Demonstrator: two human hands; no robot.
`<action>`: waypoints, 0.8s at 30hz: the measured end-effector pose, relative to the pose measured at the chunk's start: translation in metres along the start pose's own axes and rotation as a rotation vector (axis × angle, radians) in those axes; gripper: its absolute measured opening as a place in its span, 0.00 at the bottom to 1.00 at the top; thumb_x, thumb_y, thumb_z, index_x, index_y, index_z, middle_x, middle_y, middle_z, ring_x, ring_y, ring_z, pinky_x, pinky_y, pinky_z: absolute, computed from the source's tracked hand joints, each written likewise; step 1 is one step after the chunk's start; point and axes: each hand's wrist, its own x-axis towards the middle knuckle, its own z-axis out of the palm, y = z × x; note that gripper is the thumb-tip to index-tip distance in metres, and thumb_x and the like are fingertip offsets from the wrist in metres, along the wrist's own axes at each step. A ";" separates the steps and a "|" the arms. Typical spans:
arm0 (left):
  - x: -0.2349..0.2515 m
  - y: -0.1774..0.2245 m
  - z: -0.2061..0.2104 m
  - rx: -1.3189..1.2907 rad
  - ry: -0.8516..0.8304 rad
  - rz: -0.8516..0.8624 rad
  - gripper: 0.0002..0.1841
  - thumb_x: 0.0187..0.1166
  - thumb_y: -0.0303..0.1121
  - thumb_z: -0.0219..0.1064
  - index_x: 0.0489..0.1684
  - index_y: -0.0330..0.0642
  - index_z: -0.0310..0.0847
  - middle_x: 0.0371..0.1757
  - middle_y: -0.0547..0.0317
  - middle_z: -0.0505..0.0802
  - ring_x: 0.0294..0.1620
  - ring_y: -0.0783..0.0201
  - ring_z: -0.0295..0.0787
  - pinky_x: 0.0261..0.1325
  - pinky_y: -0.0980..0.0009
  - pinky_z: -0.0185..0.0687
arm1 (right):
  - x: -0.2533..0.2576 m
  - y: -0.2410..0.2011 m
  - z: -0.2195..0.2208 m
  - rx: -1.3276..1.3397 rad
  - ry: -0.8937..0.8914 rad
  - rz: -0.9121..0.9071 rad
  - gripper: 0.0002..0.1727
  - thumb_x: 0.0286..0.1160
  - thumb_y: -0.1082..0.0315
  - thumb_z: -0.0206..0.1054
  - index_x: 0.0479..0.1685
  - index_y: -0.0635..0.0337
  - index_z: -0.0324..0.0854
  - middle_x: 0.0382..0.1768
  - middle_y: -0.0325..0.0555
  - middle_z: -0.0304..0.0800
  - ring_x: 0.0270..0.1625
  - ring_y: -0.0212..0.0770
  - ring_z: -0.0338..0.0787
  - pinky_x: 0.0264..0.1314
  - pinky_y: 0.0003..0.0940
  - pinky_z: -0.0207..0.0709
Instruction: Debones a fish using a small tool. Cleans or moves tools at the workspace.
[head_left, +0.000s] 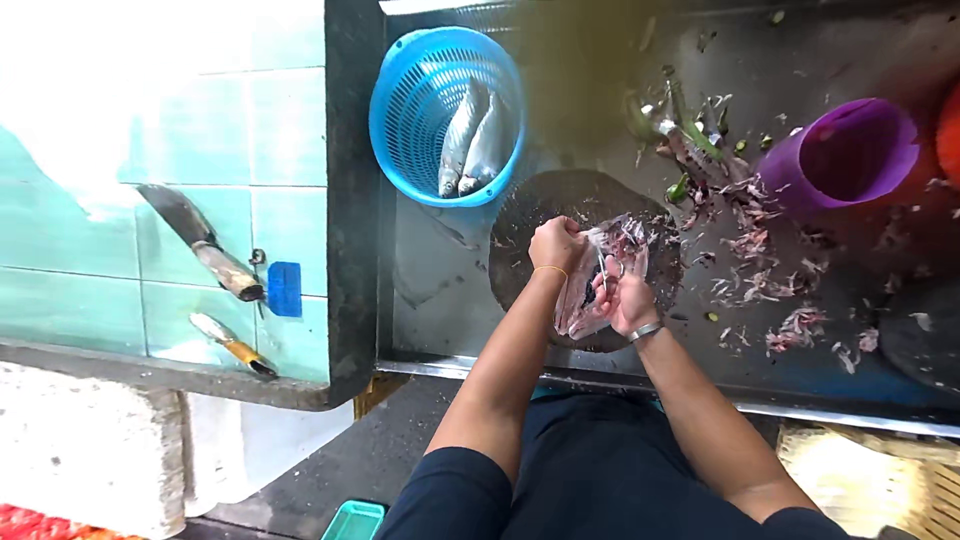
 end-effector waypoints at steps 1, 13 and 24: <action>-0.001 0.000 0.001 0.001 -0.003 0.001 0.14 0.69 0.47 0.75 0.50 0.60 0.94 0.48 0.63 0.97 0.53 0.54 0.95 0.53 0.39 0.88 | 0.005 0.004 -0.002 0.018 0.009 0.026 0.31 0.85 0.34 0.55 0.32 0.52 0.81 0.14 0.33 0.76 0.13 0.30 0.74 0.19 0.28 0.76; 0.006 -0.006 0.005 -0.046 -0.035 0.000 0.18 0.66 0.51 0.76 0.52 0.59 0.93 0.52 0.59 0.97 0.58 0.53 0.94 0.58 0.39 0.87 | -0.155 -0.073 -0.091 -0.219 0.151 -0.744 0.17 0.89 0.66 0.52 0.38 0.58 0.86 0.18 0.35 0.89 0.17 0.29 0.85 0.20 0.25 0.83; 0.006 -0.016 0.006 -0.035 -0.037 0.088 0.18 0.67 0.52 0.76 0.52 0.60 0.93 0.51 0.61 0.97 0.56 0.54 0.94 0.57 0.39 0.88 | -0.190 -0.073 -0.120 -0.160 0.371 -0.902 0.20 0.95 0.64 0.44 0.41 0.59 0.82 0.19 0.36 0.89 0.19 0.31 0.88 0.22 0.28 0.86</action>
